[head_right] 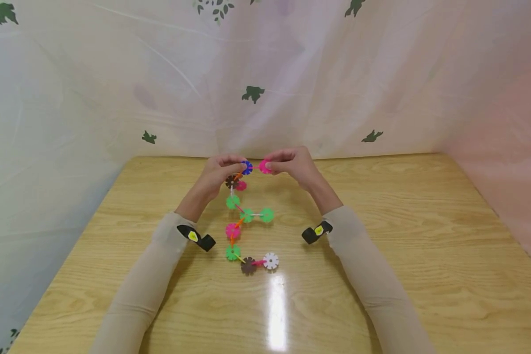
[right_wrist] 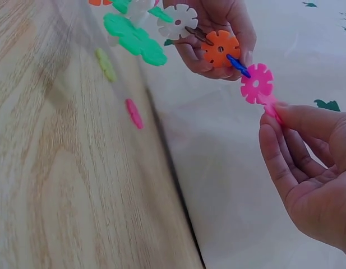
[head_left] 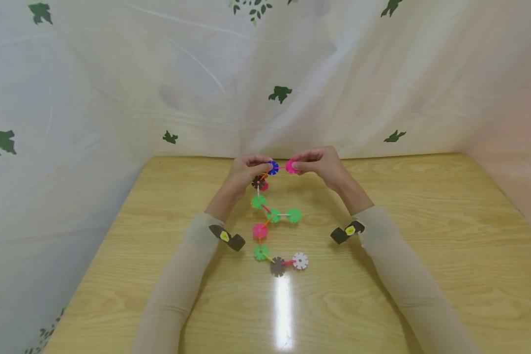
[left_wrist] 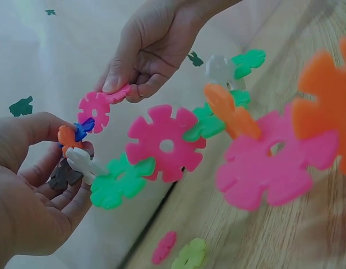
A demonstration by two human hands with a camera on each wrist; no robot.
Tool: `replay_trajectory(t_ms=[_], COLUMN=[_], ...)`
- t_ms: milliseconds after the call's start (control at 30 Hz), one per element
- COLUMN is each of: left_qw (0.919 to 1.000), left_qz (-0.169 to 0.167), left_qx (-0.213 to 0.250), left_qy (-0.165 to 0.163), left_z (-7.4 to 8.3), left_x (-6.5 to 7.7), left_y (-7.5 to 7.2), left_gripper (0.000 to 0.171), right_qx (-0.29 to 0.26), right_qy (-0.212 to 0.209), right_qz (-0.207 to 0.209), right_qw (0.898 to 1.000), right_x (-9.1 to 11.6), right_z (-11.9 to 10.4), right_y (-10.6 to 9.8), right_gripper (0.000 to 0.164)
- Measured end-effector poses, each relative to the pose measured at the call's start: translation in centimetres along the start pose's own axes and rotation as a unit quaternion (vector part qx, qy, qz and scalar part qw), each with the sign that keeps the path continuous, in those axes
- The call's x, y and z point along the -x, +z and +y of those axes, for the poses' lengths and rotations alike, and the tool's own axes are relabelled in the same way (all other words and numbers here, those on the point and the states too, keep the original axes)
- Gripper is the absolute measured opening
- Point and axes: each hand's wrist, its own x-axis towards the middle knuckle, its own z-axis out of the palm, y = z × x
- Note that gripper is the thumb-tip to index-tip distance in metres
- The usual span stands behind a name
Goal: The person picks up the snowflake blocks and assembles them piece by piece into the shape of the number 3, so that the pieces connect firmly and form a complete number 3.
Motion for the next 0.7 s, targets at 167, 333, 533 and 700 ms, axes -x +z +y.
replay_trajectory(t_ms=[167, 333, 533, 700], left_qw=[1.0, 0.9999, 0.9998, 0.9997], left_qz=[0.006, 0.008, 0.011, 0.016], left_qx=[0.005, 0.007, 0.012, 0.013], left_qy=[0.006, 0.01, 0.015, 0.016], left_z=[0.03, 0.01, 0.09, 0.27], left_x=[0.03, 0.08, 0.14, 0.23], left_y=[0.01, 0.02, 0.1, 0.15], left_gripper=[0.01, 0.01, 0.011, 0.011], right_qx=[-0.009, -0.02, -0.026, -0.029], right_qy=[-0.01, -0.017, -0.023, -0.028], right_qz=[0.005, 0.007, 0.009, 0.011], right_qw=[1.0, 1.0, 0.999, 0.999], right_x=[0.04, 0.15, 0.28, 0.26], right_z=[-0.16, -0.25, -0.34, -0.43], right_y=[0.21, 0.37, 0.49, 0.6], right_gripper=[0.014, 0.011, 0.012, 0.014])
